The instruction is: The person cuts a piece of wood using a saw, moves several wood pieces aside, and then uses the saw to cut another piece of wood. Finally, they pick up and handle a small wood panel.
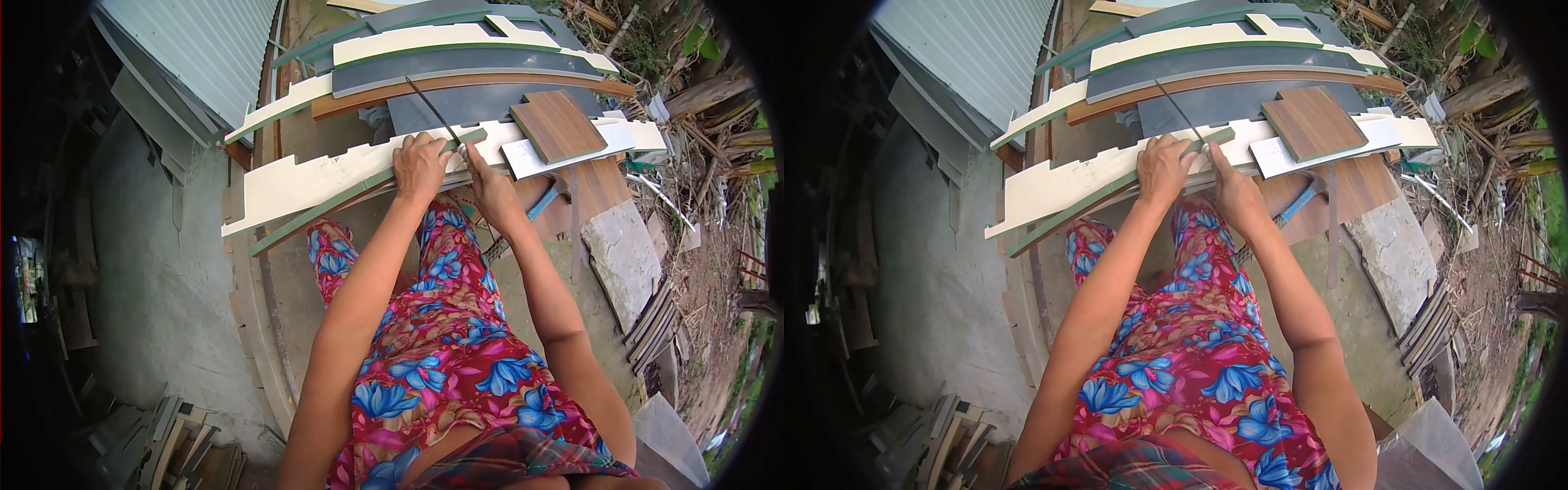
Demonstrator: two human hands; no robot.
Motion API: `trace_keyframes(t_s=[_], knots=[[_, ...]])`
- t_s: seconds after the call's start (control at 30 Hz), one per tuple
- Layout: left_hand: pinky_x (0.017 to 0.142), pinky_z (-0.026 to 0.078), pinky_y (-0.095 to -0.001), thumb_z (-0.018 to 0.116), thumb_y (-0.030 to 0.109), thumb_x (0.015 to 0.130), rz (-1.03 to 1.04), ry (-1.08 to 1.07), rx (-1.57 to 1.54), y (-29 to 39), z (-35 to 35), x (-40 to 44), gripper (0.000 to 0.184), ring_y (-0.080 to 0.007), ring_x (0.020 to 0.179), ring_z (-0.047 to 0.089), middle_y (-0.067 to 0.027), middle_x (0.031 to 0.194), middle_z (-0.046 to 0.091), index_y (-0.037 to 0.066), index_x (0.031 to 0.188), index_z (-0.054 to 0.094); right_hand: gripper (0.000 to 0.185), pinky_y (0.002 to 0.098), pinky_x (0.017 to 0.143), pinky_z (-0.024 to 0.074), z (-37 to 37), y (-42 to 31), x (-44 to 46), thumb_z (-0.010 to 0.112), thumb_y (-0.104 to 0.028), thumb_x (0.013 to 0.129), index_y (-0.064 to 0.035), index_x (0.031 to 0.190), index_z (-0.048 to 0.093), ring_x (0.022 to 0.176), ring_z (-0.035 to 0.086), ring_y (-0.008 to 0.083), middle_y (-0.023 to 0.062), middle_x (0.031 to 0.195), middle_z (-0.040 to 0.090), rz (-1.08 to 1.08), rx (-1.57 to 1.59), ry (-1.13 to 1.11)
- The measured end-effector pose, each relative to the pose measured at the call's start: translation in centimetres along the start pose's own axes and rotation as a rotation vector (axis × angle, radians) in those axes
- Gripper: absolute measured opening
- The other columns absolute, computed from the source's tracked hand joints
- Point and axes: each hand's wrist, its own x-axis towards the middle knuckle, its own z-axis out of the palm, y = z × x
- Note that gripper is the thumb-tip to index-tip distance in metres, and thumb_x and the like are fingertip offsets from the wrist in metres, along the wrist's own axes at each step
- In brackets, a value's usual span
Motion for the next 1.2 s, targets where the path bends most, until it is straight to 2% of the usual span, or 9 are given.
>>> trace_keyframes(t_s=[0.23,0.4,0.5,0.6,0.8,0.83,0.93,1.07,1.2], knots=[[0.075,0.045,-0.0444,0.077,0.024,0.076,0.004,0.002,0.008,-0.1,0.2,0.0,0.023,-0.0303,0.089,0.06,-0.0058,0.091,0.066,0.013,0.097,0.075,0.051,0.0463,0.095,0.0452,1.5,4.1,-10.8,0.041,-0.005,0.101,-0.0105,0.151,0.034,0.125,0.048,0.0447,0.0313,0.133,0.051,0.004,0.142,0.041],[0.077,0.045,-0.0442,0.077,0.024,0.077,-0.021,-0.026,0.005,-0.3,0.7,0.2,0.023,-0.0287,0.094,0.059,-0.0062,0.092,0.065,0.014,0.098,0.074,0.057,0.0396,0.076,0.0512,-1.9,4.6,-17.5,0.043,0.0,0.098,-0.0162,0.152,0.034,0.082,0.068,0.0382,0.0269,0.105,0.066,0.046,0.141,0.066],[0.08,0.044,-0.0442,0.077,0.022,0.078,0.014,-0.025,0.031,-0.8,0.7,0.2,0.029,-0.0282,0.096,0.059,-0.0071,0.094,0.065,0.012,0.104,0.072,0.06,0.0292,0.068,0.0469,-4.0,3.4,-18.6,0.043,0.004,0.096,-0.0154,0.152,0.036,0.068,0.055,0.0185,0.017,0.088,0.061,0.136,0.276,0.165],[0.082,0.043,-0.0442,0.077,0.02,0.078,0.058,0.003,0.033,-0.9,0.5,-0.1,0.038,-0.0289,0.099,0.058,-0.0084,0.098,0.066,0.009,0.113,0.067,0.061,0.0241,0.064,0.0413,-3.8,3.8,-17.6,0.042,0.004,0.095,-0.0162,0.152,0.035,0.066,0.038,0.0132,0.0111,0.08,0.046,0.048,0.323,0.264],[0.087,0.04,-0.0437,0.078,0.017,0.076,0.056,-0.007,0.057,-1.5,-1.3,-1.4,0.043,-0.0296,0.101,0.057,-0.0104,0.104,0.066,0.006,0.115,0.063,0.061,0.031,0.076,0.0478,0.0,5.0,-14.0,0.045,0.002,0.095,-0.0183,0.152,0.035,0.083,0.068,0.0296,0.0287,0.1,0.063,-0.029,0.301,0.176],[0.088,0.039,-0.0436,0.078,0.017,0.075,0.064,0.009,0.078,-1.9,-1.9,-1.8,0.043,-0.0296,0.102,0.057,-0.0103,0.104,0.065,0.007,0.115,0.063,0.059,0.0353,0.084,0.0487,0.2,4.5,-13.5,0.046,-0.001,0.096,-0.0176,0.151,0.034,0.103,0.065,0.0424,0.0331,0.113,0.06,0.048,0.339,0.096],[0.088,0.039,-0.0438,0.079,0.019,0.075,0.037,0.033,0.143,-3.5,-4.0,-3.6,0.043,-0.0295,0.103,0.056,-0.0093,0.105,0.065,0.007,0.113,0.064,0.059,0.0293,0.073,0.0465,2.2,5.5,-11.9,0.043,0.0,0.097,-0.0174,0.152,0.034,0.072,0.051,0.0162,0.016,0.089,0.062,0.002,0.316,0.119],[0.087,0.041,-0.0445,0.079,0.02,0.077,-0.038,0.008,0.215,-6.8,-7.4,-6.2,0.039,-0.0307,0.102,0.057,-0.0104,0.105,0.064,0.007,0.11,0.064,0.059,0.0371,0.083,0.0488,1.7,5.7,-11.8,0.045,-0.005,0.096,-0.0178,0.152,0.032,0.101,0.062,0.0476,0.0341,0.107,0.061,-0.019,0.367,0.104],[0.083,0.045,-0.0451,0.074,0.017,0.081,-0.018,-0.004,0.164,-8.7,-9.3,-6.8,0.031,-0.0356,0.096,0.059,-0.0146,0.1,0.064,0.004,0.107,0.062,0.059,0.0339,0.082,0.0482,0.3,5.2,-12.0,0.046,-0.003,0.096,-0.018,0.152,0.032,0.093,0.067,0.0383,0.0308,0.107,0.063,0.037,0.432,0.101]])
